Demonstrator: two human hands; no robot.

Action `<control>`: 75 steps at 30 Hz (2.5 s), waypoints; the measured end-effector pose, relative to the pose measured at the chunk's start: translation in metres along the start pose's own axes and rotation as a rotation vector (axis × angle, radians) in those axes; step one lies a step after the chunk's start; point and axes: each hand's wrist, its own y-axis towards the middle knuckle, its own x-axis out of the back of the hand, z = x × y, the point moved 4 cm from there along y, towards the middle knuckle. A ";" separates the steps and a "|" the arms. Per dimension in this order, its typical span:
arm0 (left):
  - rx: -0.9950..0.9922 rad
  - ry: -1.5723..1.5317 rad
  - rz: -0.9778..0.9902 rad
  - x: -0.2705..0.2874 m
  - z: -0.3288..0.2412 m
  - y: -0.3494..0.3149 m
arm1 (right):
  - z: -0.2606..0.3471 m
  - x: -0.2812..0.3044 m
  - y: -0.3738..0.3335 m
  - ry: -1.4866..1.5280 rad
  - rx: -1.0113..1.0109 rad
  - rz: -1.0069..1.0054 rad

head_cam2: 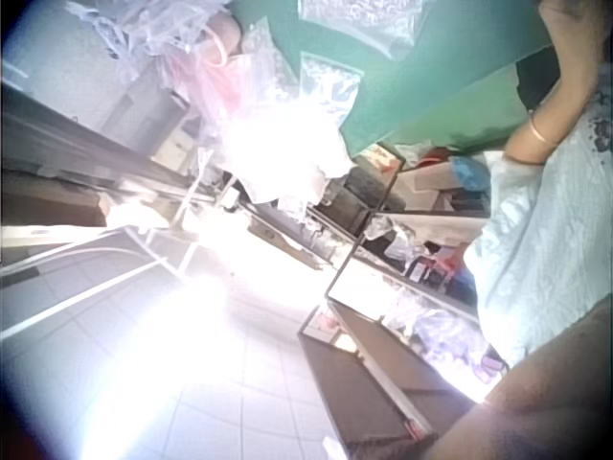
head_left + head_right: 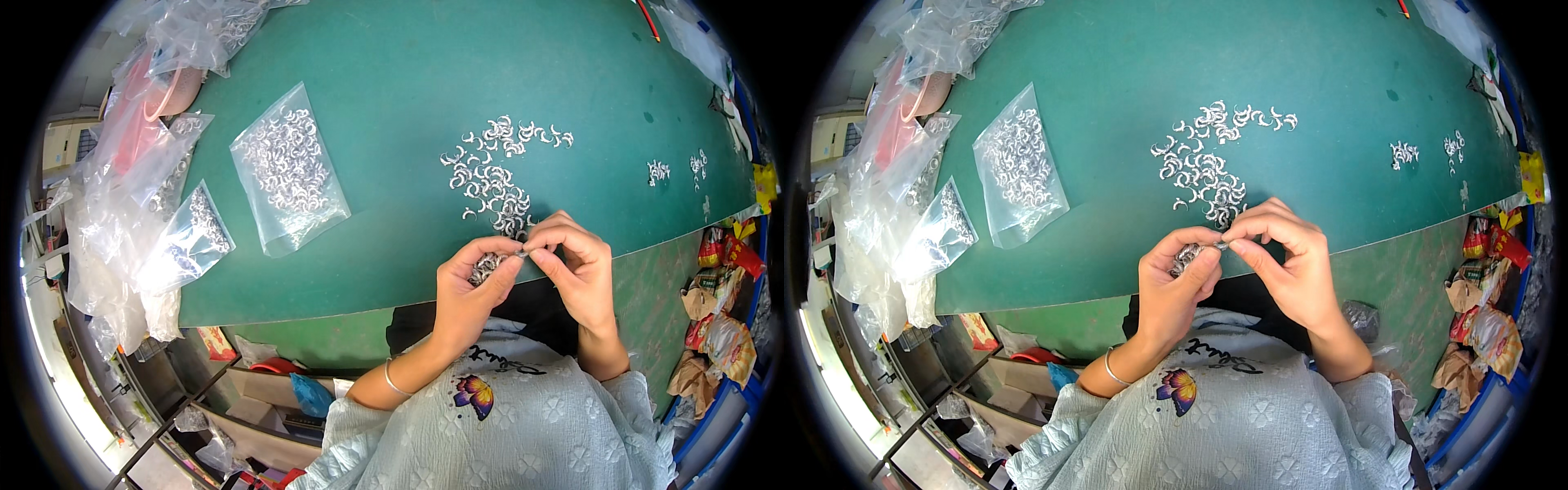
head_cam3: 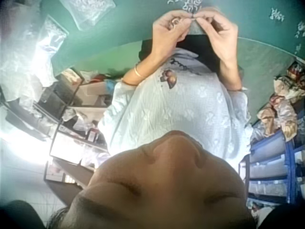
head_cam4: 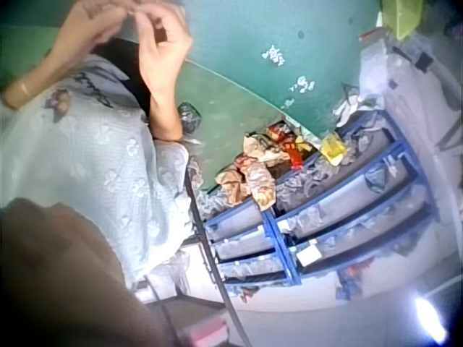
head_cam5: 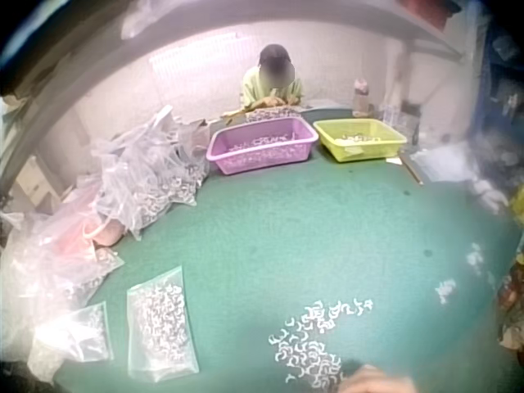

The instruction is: The person sits at a green workbench and repeatedly picks up small silver metal hooks and screws. They manually thread the screws into the hooks and place the assembled units into a pile on the table. The person occasionally gathers loose parts from the table surface to continue the assembly process.

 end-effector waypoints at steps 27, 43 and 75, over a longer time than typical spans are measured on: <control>0.145 -0.268 0.157 0.001 0.001 0.005 | -0.010 0.005 0.002 -0.773 0.241 -0.157; 0.047 0.049 0.029 -0.004 -0.005 0.002 | 0.025 -0.004 -0.010 -0.622 0.548 -0.076; 0.179 -0.327 0.243 -0.002 0.001 0.003 | 0.011 0.007 0.004 -0.354 0.256 -0.168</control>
